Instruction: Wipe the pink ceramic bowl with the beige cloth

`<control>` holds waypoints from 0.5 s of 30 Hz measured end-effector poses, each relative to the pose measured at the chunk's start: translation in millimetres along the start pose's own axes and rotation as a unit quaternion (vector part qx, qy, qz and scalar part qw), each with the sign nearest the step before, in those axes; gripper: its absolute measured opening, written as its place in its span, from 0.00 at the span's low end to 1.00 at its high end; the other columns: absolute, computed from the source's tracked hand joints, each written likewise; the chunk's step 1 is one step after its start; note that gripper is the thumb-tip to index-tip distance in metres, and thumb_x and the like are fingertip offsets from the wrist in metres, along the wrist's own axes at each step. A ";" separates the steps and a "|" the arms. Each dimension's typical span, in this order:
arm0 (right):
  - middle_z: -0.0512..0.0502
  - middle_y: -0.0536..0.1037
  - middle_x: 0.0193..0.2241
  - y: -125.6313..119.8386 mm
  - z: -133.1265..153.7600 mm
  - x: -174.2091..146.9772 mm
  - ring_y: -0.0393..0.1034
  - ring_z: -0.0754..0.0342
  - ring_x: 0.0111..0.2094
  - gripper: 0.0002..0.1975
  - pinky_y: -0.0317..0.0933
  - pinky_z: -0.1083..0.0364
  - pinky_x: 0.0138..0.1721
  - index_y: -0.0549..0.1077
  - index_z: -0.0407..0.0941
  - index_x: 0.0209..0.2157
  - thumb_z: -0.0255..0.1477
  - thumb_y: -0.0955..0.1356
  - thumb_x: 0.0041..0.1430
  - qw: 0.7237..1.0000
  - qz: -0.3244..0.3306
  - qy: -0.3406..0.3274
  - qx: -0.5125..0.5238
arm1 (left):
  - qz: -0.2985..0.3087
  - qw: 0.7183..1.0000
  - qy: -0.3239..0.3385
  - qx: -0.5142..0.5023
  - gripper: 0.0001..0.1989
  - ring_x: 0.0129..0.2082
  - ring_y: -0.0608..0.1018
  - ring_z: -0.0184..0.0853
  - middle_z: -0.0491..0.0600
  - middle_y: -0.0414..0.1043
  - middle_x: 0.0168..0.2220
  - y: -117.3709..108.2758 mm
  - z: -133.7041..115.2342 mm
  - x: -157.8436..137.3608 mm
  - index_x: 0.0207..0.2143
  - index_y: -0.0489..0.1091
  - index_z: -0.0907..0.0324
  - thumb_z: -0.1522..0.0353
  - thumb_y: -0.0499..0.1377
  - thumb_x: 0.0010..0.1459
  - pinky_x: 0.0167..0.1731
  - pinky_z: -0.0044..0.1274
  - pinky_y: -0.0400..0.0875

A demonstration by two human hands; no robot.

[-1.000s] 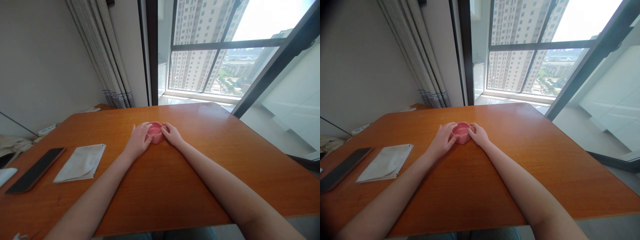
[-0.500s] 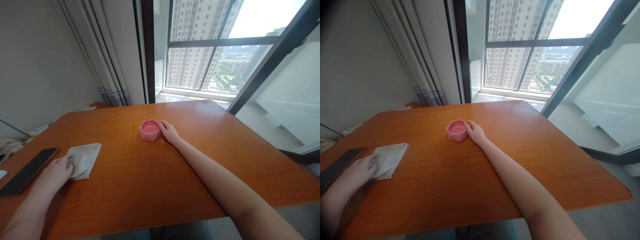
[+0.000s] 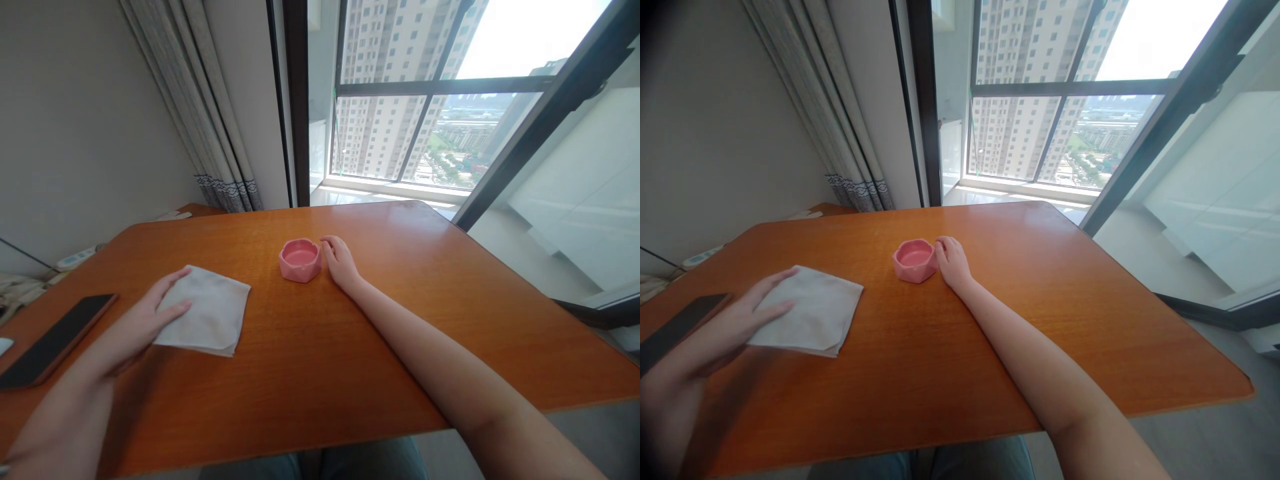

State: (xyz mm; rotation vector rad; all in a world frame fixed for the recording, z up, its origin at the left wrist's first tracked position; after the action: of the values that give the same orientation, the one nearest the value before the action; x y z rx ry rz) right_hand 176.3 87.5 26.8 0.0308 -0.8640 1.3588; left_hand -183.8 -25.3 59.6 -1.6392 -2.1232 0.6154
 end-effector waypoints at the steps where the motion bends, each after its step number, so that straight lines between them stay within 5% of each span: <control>1: 0.42 0.74 0.36 -2.6 5.8 -0.1 0.66 0.52 0.41 0.17 0.59 0.53 0.47 0.71 0.43 0.35 0.38 0.57 0.62 1.000 -0.011 -0.008 0.014 | 0.024 0.998 -0.022 -0.060 0.34 0.40 0.74 0.34 0.45 0.66 0.54 11.7 -15.5 -3.6 0.53 0.64 0.46 0.57 0.65 0.41 0.32 0.21 0.73; 3: 0.45 0.72 0.29 -1.5 19.7 -1.1 0.67 0.54 0.34 0.19 0.61 0.54 0.41 0.70 0.43 0.27 0.41 0.58 0.61 0.998 0.003 -0.005 0.070 | 0.065 0.974 -0.033 -0.212 0.34 0.28 0.73 0.28 0.47 0.69 0.50 34.7 -49.2 -7.4 0.55 0.63 0.48 0.60 0.65 0.42 0.22 0.17 0.70; 5: 0.48 0.71 0.23 10.6 34.2 -3.8 0.66 0.56 0.28 0.24 0.63 0.56 0.35 0.69 0.43 0.24 0.47 0.57 0.60 0.980 0.072 0.043 0.178 | 0.058 0.935 0.001 -0.349 0.30 0.29 0.73 0.27 0.48 0.71 0.46 50.4 -80.8 -5.1 0.53 0.64 0.52 0.64 0.63 0.46 0.24 0.15 0.70; 8: 0.47 0.73 0.22 39.7 57.3 -15.4 0.68 0.55 0.24 0.34 0.65 0.55 0.30 0.71 0.43 0.29 0.56 0.51 0.57 0.876 0.230 0.182 0.383 | 0.078 0.899 0.047 -0.428 0.26 0.33 0.75 0.29 0.49 0.70 0.45 78.2 -110.8 4.9 0.54 0.63 0.54 0.67 0.59 0.50 0.29 0.18 0.73; 10: 0.44 0.76 0.28 45.7 72.4 -19.8 0.71 0.52 0.30 0.38 0.67 0.52 0.34 0.72 0.43 0.36 0.58 0.48 0.56 0.790 0.270 0.245 0.493 | 0.105 0.908 0.059 -0.401 0.26 0.33 0.75 0.30 0.50 0.70 0.44 99.0 -118.4 13.4 0.54 0.62 0.54 0.67 0.59 0.51 0.31 0.21 0.73; 12: 0.42 0.77 0.36 40.5 78.4 -16.7 0.72 0.49 0.38 0.38 0.66 0.49 0.41 0.70 0.44 0.42 0.59 0.49 0.55 0.743 0.249 0.274 0.557 | 0.110 0.933 0.070 -0.336 0.27 0.34 0.75 0.33 0.50 0.70 0.43 116.1 -117.0 22.0 0.54 0.61 0.55 0.66 0.59 0.50 0.34 0.25 0.73; 14: 0.40 0.77 0.38 35.2 74.8 -13.8 0.71 0.48 0.42 0.35 0.66 0.48 0.44 0.70 0.43 0.42 0.57 0.53 0.56 0.743 0.237 0.294 0.552 | 0.076 0.962 0.100 -0.244 0.26 0.39 0.74 0.36 0.51 0.69 0.45 126.3 -111.5 28.6 0.52 0.63 0.56 0.65 0.60 0.49 0.40 0.29 0.72; 15: 0.39 0.77 0.37 32.2 69.4 -12.0 0.72 0.48 0.41 0.31 0.66 0.48 0.43 0.70 0.42 0.40 0.54 0.57 0.56 0.767 0.226 0.298 0.521 | 0.051 0.971 0.125 -0.198 0.26 0.42 0.73 0.38 0.52 0.68 0.46 129.8 -108.8 30.2 0.52 0.63 0.56 0.65 0.61 0.49 0.44 0.31 0.70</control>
State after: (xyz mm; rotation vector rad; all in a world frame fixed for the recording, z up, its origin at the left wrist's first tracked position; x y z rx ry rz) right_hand 113.2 52.0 54.2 0.2471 0.5407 2.0034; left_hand -27.6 44.2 78.4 -1.9232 -2.0740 -0.0015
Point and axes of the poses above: each hand's wrist, its own x-axis towards the middle knuckle, its own y-axis out of the palm, z = x × y, the point moved 7 cm from there along x, towards the middle knuckle
